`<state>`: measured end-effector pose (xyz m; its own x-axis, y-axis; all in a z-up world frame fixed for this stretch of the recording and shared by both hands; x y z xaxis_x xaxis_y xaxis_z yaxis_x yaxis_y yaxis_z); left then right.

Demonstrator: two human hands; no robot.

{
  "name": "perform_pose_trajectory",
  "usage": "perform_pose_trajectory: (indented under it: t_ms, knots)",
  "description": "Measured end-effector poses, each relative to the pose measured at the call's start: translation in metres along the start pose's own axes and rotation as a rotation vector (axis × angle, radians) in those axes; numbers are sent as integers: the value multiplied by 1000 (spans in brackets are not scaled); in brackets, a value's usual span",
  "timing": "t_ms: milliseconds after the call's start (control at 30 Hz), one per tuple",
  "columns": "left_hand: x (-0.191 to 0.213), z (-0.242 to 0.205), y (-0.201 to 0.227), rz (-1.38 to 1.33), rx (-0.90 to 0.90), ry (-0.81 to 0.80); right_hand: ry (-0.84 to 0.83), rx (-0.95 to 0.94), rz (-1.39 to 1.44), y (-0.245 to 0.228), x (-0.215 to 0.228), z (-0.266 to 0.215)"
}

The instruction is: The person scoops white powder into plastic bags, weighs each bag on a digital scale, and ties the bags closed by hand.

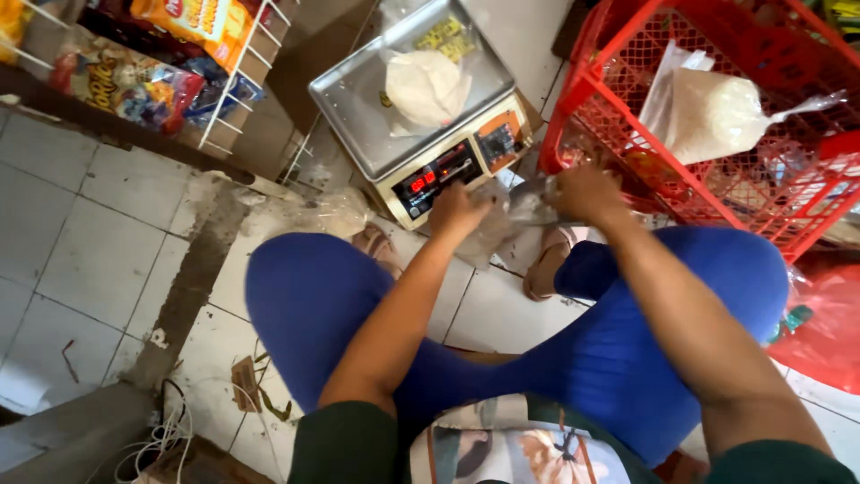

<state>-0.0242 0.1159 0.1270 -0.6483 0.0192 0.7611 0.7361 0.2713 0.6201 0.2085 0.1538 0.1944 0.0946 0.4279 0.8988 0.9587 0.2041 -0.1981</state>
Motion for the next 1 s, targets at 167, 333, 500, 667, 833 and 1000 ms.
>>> perform_pose_trajectory:
  t_ms: [167,333,500,667,833,1000]
  knots:
    - [-93,-13,-82,-54,-17,109,-97,-107,52,-4,-87,18]
    - [-163,4,-129,-282,29,2,-65,-68,296,-22,-144,33]
    - [-185,6,-146,-605,161,-86,-155,14,73,-43,-186,47]
    - [-218,-3,-136,-1149,306,-404,72,116,-30,-42,-222,69]
    - [-200,-4,-179,-468,282,-193,63,105,101,-28,-289,73]
    - [-201,-35,-233,-337,611,-195,-1,138,210,-22,-321,69]
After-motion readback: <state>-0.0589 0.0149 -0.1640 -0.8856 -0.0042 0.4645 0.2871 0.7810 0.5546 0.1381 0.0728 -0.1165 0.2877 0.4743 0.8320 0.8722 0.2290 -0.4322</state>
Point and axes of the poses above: each hand's wrist, its own z-axis towards the middle knuckle, its own x-axis out of the back of the hand, y = z × x, the point moved 8 cm from there along z, towards the middle knuckle, and after that the axes turned 3 degrees about y, right-handed, at the moved point
